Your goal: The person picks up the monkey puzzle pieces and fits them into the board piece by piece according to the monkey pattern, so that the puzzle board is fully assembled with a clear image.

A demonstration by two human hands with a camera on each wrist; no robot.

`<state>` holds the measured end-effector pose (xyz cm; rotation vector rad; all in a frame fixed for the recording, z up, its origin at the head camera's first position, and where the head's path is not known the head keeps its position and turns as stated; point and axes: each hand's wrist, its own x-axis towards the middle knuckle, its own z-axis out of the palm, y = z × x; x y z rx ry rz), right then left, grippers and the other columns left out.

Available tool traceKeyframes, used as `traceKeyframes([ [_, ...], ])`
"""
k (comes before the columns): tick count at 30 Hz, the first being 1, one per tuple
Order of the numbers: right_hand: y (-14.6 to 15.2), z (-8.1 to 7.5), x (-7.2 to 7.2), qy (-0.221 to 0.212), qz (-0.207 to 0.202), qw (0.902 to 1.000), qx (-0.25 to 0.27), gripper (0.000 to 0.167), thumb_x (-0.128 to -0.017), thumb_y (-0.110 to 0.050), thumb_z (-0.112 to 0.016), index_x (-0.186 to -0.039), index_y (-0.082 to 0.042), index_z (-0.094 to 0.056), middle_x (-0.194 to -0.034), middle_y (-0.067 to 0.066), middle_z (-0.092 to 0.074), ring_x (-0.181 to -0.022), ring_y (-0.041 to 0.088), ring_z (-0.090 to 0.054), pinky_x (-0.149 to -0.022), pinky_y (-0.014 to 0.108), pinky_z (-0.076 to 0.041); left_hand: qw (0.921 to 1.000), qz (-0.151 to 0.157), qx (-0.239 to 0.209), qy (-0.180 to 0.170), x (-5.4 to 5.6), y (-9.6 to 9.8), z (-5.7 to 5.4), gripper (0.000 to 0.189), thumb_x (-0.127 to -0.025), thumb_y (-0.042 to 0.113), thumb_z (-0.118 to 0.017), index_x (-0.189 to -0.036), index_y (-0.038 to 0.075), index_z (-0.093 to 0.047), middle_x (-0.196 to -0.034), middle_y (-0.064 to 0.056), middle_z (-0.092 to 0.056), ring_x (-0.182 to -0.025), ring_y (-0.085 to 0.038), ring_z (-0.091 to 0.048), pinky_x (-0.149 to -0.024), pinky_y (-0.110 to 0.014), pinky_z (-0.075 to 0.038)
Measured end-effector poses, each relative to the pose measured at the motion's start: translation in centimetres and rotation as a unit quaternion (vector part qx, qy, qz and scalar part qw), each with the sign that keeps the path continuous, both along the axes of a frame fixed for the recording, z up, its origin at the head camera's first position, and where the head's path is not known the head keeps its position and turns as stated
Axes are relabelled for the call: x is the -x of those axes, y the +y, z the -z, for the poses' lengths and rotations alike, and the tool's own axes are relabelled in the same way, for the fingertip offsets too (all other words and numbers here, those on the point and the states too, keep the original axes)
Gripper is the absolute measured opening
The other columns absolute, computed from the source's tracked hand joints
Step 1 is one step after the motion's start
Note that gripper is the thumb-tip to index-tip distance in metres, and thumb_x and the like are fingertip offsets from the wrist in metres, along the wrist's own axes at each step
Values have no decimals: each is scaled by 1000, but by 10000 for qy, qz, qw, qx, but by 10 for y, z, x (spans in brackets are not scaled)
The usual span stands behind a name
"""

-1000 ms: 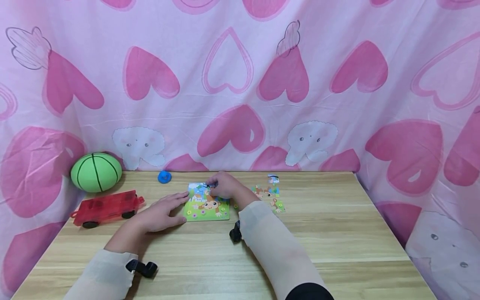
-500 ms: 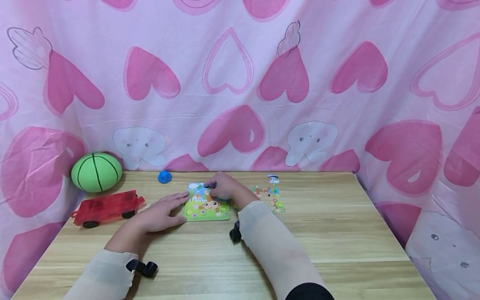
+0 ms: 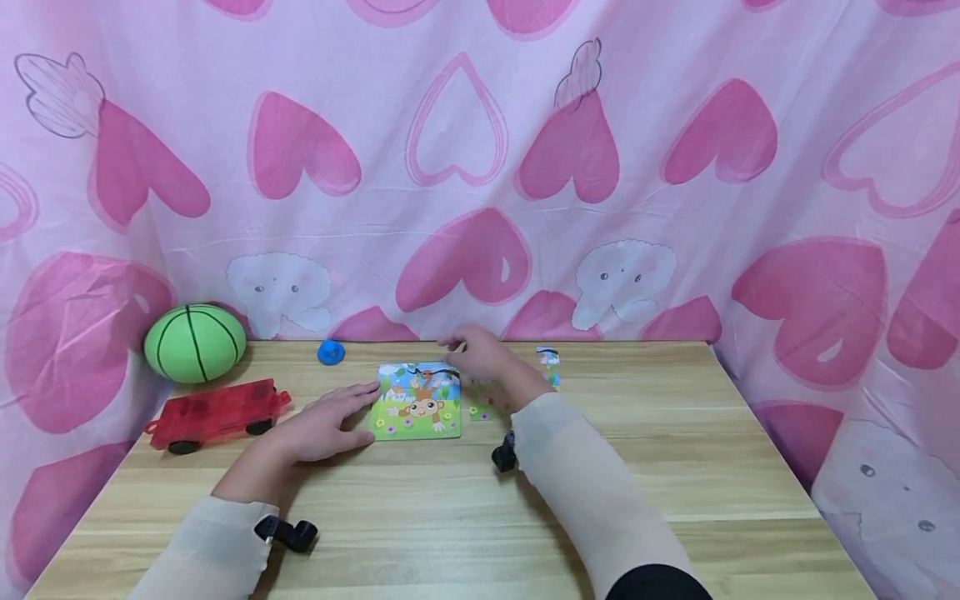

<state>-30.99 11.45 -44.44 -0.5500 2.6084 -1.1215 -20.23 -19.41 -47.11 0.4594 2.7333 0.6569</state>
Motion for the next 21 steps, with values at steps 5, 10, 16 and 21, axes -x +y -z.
traceKeyframes([
  [5, 39, -10, -3, 201, 228, 9995, 69, 40, -105, -25, -66, -144, -15, -67, -134, 10, -68, -115, 26, -63, -92, 39, -60, 10000, 20, 1, 27, 0, 0, 0, 85, -95, 49, -78, -167, 25, -40, -178, 1, -31, -167, -37, -23, -128, -74, -24],
  [10, 75, -10, -4, 192, 674, 9971, 292, 39, -106, -26, -66, -143, -16, -68, -126, 7, -70, -111, 26, -63, -88, 36, -58, 10000, -1, 8, 3, 0, 1, -1, 84, -95, 48, -79, -167, 26, -41, -178, 2, -31, -167, -37, -23, -129, -73, -24],
  [16, 114, -5, 1, 112, 901, 9943, 556, 38, -107, -24, -65, -143, -11, -67, -125, 12, -68, -108, 33, -65, -87, 43, -63, 10000, -60, 7, -48, -1, 2, -1, 84, -95, 47, -79, -167, 27, -40, -178, 3, -31, -167, -36, -22, -130, -73, -23],
  [21, 139, -1, 6, 91, 1208, 9911, 548, 39, -106, -21, -67, -143, -9, -66, -127, 15, -69, -113, 34, -65, -97, 45, -59, 10000, -27, -16, 19, -1, 1, -1, 83, -95, 46, -79, -167, 26, -41, -178, 1, -32, -166, -39, -23, -128, -75, -23],
])
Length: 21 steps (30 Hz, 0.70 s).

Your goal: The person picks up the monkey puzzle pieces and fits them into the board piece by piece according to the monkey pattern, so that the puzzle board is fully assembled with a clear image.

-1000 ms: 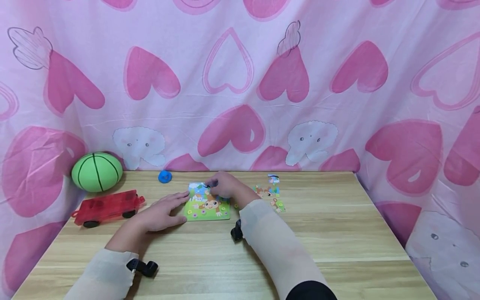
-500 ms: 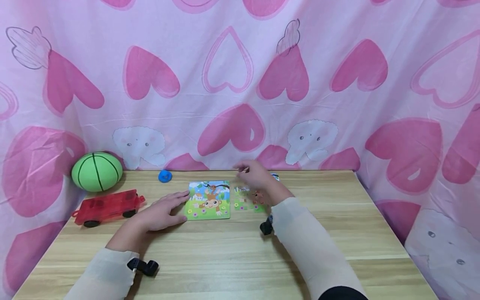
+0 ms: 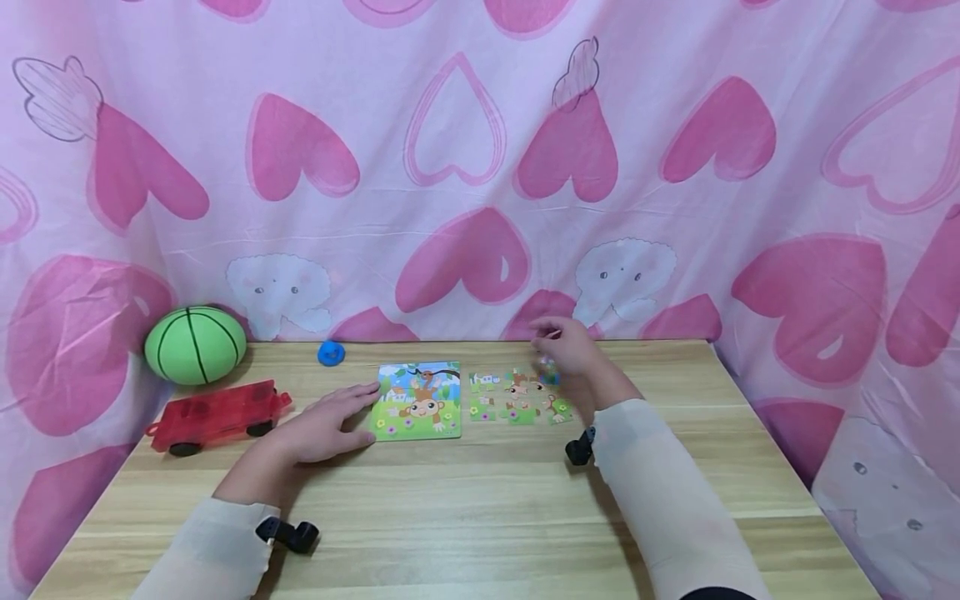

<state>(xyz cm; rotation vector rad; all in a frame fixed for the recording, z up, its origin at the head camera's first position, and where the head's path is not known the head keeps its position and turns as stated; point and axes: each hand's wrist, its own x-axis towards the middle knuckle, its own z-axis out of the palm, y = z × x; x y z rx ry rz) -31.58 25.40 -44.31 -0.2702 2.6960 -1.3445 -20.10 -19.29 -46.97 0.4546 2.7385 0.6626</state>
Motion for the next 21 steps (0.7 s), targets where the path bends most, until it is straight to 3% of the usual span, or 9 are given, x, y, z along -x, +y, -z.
traceKeyframes([
  [6, 20, 9, 7, -118, 163, 9992, -335, 41, -105, -23, -69, -144, -12, -65, -135, 14, -68, -126, 33, -61, -109, 45, -52, 10000, 62, -15, 74, 0, -1, 1, 84, -95, 47, -79, -166, 25, -42, -177, 0, -33, -166, -39, -25, -128, -75, -24],
  [12, 29, 15, 9, -283, 88, 9977, -602, 42, -104, -18, -69, -145, -11, -65, -138, 16, -65, -126, 33, -57, -104, 43, -50, 10000, 67, -10, 68, 0, -1, 2, 84, -95, 47, -78, -167, 25, -41, -178, 1, -33, -166, -39, -24, -128, -75, -23],
  [21, 31, 21, 6, -680, 103, 9961, -549, 48, -98, -17, -77, -144, -11, -64, -145, 19, -62, -133, 37, -53, -119, 55, -44, 10000, 28, -31, 26, -1, -1, 1, 84, -95, 47, -78, -167, 26, -41, -178, 1, -32, -166, -39, -24, -128, -76, -23],
])
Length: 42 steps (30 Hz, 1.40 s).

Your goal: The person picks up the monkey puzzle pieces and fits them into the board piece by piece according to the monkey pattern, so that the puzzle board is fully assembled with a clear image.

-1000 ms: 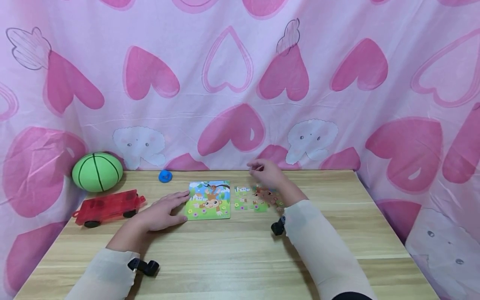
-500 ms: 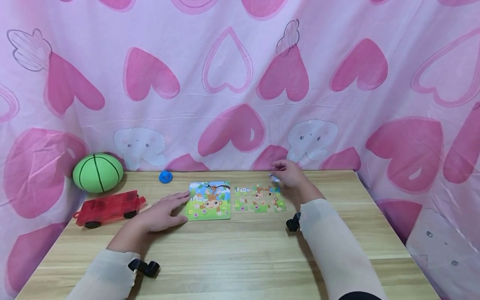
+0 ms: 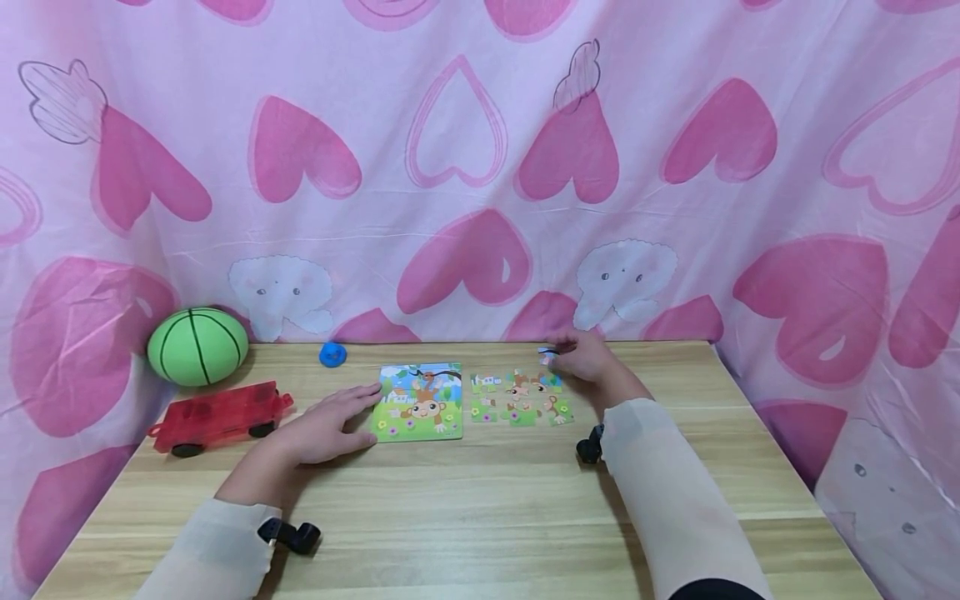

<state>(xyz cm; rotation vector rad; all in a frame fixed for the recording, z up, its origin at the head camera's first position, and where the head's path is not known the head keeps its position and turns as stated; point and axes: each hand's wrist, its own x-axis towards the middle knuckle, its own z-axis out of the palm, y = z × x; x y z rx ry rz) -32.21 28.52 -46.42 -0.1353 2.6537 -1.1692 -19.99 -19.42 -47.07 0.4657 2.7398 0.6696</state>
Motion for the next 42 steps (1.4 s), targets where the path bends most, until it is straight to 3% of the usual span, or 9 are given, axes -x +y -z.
traceKeyframes([
  [5, -1, 4, 2, -22, 30, 10000, 61, 47, -96, -14, -79, -141, -10, -66, -146, 18, -61, -130, 34, -50, -120, 54, -42, 10000, 18, -1, 12, 0, 0, 1, 84, -95, 48, -78, -167, 26, -41, -178, 1, -32, -166, -39, -24, -128, -76, -23],
  [11, -2, 6, 4, 94, -73, 9999, 4, 47, -95, -13, -80, -140, -7, -67, -144, 20, -62, -125, 34, -53, -112, 49, -46, 10000, 26, 1, 51, 1, 0, 2, 83, -95, 48, -78, -167, 26, -41, -178, 1, -33, -166, -38, -25, -128, -75, -24],
  [18, -6, 3, 5, 99, -1, 9996, -280, 52, -96, -13, -79, -145, -8, -63, -147, 20, -59, -131, 36, -53, -121, 57, -45, 10000, -2, 10, 10, 0, 1, 0, 83, -95, 48, -77, -167, 26, -41, -178, 1, -32, -166, -38, -24, -128, -74, -23],
  [27, -11, 1, 4, 267, 178, 9987, -404, 52, -99, -10, -75, -148, -5, -60, -147, 21, -51, -128, 37, -48, -119, 58, -46, 10000, 17, 14, 8, 1, 0, 0, 83, -96, 48, -77, -167, 26, -41, -178, 2, -32, -166, -38, -23, -129, -74, -23],
  [33, -13, 1, 2, 217, 289, 9992, -184, 51, -101, -12, -72, -150, -5, -59, -137, 22, -61, -119, 35, -57, -99, 44, -58, 10000, 36, 12, 25, 1, 0, 0, 83, -96, 48, -77, -167, 25, -41, -178, 1, -33, -166, -38, -24, -129, -74, -23],
  [37, -17, -1, -1, 269, 395, 9988, -125, 46, -104, -17, -70, -149, -12, -62, -131, 18, -64, -113, 32, -60, -84, 34, -59, 10000, 41, 30, 27, 1, 0, 1, 83, -96, 49, -77, -167, 26, -40, -178, 1, -32, -166, -38, -23, -129, -74, -23],
  [42, -28, -7, -3, 449, 289, 9985, 154, 40, -105, -20, -68, -144, -18, -66, -127, 14, -66, -112, 31, -63, -85, 35, -60, 10000, 33, 30, 10, 1, 0, 1, 83, -96, 49, -77, -167, 26, -41, -178, 2, -32, -166, -38, -23, -129, -74, -23],
])
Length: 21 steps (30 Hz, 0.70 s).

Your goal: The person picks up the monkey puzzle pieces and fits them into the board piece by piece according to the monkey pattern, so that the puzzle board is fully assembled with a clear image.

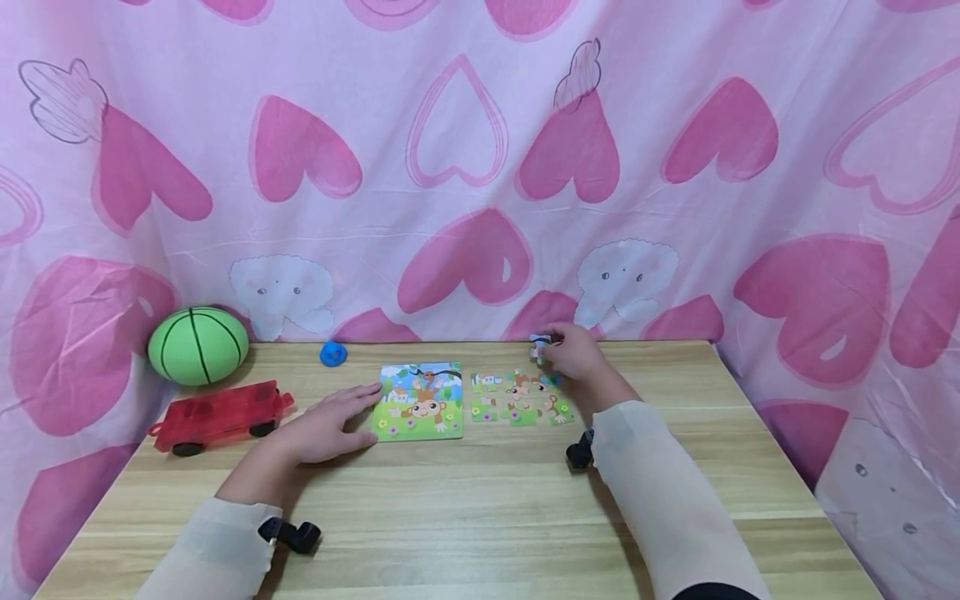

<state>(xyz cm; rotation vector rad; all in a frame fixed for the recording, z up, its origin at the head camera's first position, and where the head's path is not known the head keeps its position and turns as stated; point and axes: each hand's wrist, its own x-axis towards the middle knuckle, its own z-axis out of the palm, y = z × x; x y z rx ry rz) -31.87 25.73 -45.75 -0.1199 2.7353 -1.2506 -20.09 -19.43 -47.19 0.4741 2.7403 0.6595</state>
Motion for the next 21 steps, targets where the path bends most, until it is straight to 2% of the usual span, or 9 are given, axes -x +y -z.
traceKeyframes([
  [5, -18, -5, -5, 98, -339, 9988, 347, 35, -106, -19, -68, -140, -19, -70, -126, 12, -68, -113, 29, -62, -88, 40, -62, 10000, 15, -14, 7, 0, 0, 0, 82, -96, 48, -77, -167, 25, -41, -178, 1, -32, -166, -38, -24, -129, -74, -23],
  [8, -31, -6, -9, 61, -423, 9978, 510, 31, -105, -21, -69, -136, -23, -72, -123, 11, -68, -107, 29, -63, -82, 42, -63, 10000, 54, -26, 26, 0, 0, 0, 82, -96, 48, -77, -167, 24, -41, -178, 1, -32, -166, -38, -24, -129, -73, -23],
  [12, -48, -8, -17, 46, -518, 9967, 619, 34, -105, -23, -70, -139, -25, -71, -121, 10, -67, -101, 29, -63, -77, 43, -63, 10000, 59, -30, 34, 0, -1, 0, 82, -97, 48, -76, -167, 24, -41, -178, 0, -32, -166, -38, -24, -129, -73, -23],
  [17, -67, -4, -24, 257, -797, 9951, 533, 37, -105, -26, -70, -142, -23, -70, -121, 7, -68, -108, 26, -64, -85, 37, -61, 10000, 33, -47, 33, -1, -1, -1, 82, -96, 48, -77, -167, 24, -41, -178, -1, -33, -166, -39, -24, -129, -73, -23],
  [21, -84, -2, -30, 65, -782, 9942, 740, 33, -103, -26, -73, -136, -29, -73, -120, 4, -69, -110, 25, -64, -89, 36, -61, 10000, 35, -56, 10, -1, -1, -2, 82, -96, 47, -77, -167, 24, -41, -178, -1, -33, -166, -39, -24, -129, -73, -23],
])
